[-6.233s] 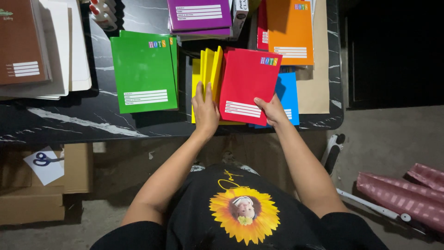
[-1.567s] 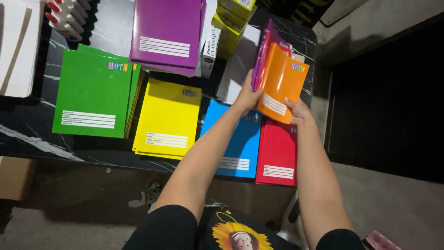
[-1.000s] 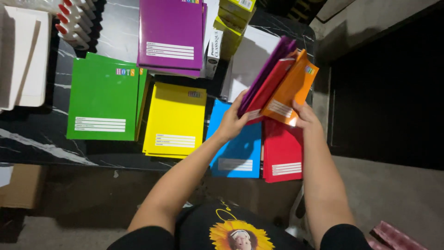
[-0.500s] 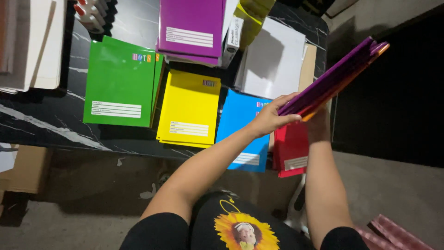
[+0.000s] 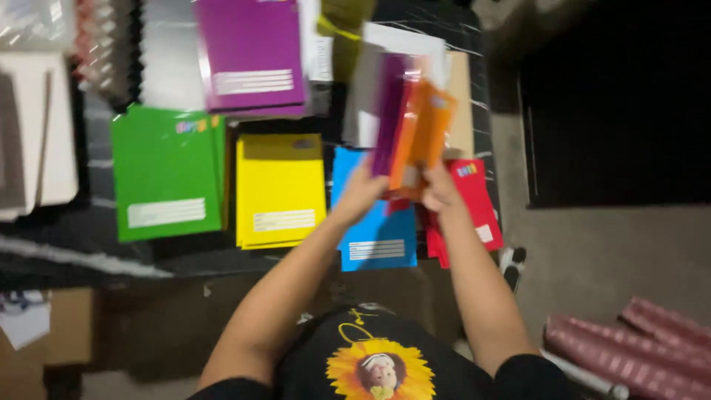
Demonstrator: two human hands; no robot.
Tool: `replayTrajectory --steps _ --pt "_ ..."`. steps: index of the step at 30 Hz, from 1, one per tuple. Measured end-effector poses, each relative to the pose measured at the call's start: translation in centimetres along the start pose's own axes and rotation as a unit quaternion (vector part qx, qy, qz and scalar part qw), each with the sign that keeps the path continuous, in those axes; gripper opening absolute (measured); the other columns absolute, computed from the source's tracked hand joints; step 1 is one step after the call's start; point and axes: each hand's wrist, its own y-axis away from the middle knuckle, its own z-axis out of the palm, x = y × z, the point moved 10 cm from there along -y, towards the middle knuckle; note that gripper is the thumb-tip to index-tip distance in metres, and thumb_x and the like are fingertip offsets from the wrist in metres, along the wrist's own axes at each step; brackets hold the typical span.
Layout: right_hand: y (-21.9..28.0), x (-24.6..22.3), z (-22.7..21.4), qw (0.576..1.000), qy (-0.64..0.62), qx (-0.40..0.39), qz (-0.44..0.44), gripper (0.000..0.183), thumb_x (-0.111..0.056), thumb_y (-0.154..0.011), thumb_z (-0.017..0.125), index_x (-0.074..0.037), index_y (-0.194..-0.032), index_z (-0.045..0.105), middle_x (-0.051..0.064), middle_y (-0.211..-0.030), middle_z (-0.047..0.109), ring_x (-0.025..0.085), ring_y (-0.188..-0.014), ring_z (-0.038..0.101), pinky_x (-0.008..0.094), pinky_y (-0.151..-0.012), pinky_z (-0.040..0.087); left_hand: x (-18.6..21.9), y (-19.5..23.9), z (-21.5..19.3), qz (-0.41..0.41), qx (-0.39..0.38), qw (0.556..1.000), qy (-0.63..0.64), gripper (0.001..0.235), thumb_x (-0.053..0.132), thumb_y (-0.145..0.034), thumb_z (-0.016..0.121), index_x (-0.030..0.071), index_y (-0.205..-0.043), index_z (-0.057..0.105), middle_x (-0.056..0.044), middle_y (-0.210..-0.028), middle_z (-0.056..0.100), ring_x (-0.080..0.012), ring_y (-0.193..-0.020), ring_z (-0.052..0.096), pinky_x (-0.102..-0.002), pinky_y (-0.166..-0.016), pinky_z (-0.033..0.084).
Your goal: Sorting various colored notebooks into organized stacks on a table.
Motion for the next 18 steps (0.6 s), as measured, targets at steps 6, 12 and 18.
replayTrajectory --steps 6,12,18 --pt "-0.7 3.3 -4.9 0.993 -0.053 0.082 0.060 0.067 -0.017 -0.098 0.069 -0.016 -0.157 0.036 0.011 -0.150 0.054 0.033 -0.134 0.058 0.054 -0.108 0.054 3.0 0.9 -4.1 0.078 0.048 0.994 0.066 0.055 -0.002 -0.089 0.057 -0.001 -0.142 0.046 -0.011 -0.127 0.067 -0.0192 -0.116 0.067 -0.035 -0.103 0.054" --pt "-2.4 -2.3 -15.3 0.992 -0.099 0.074 -0.002 0.056 -0.005 -0.099 0.063 -0.006 -0.152 0.047 0.015 -0.146 0.061 0.037 -0.131 0.062 0.059 -0.107 0.054 4.5 2.4 -2.0 -0.001 0.057 0.997 0.060 0.058 0.000 -0.084 0.055 0.004 -0.141 0.043 -0.009 -0.118 0.067 -0.0210 -0.101 0.070 -0.037 -0.081 0.062" --pt "-7.2 -8.4 -25.3 0.916 0.219 0.300 -0.152 0.039 -0.003 -0.098 0.063 -0.008 -0.135 0.054 0.006 -0.124 0.066 0.025 -0.112 0.066 0.047 -0.097 0.058 6.1 3.1 1.0 0.053 0.032 0.991 -0.118 0.064 -0.001 -0.090 0.060 0.003 -0.152 0.044 -0.012 -0.115 0.065 -0.0165 -0.093 0.059 -0.031 -0.079 0.053"
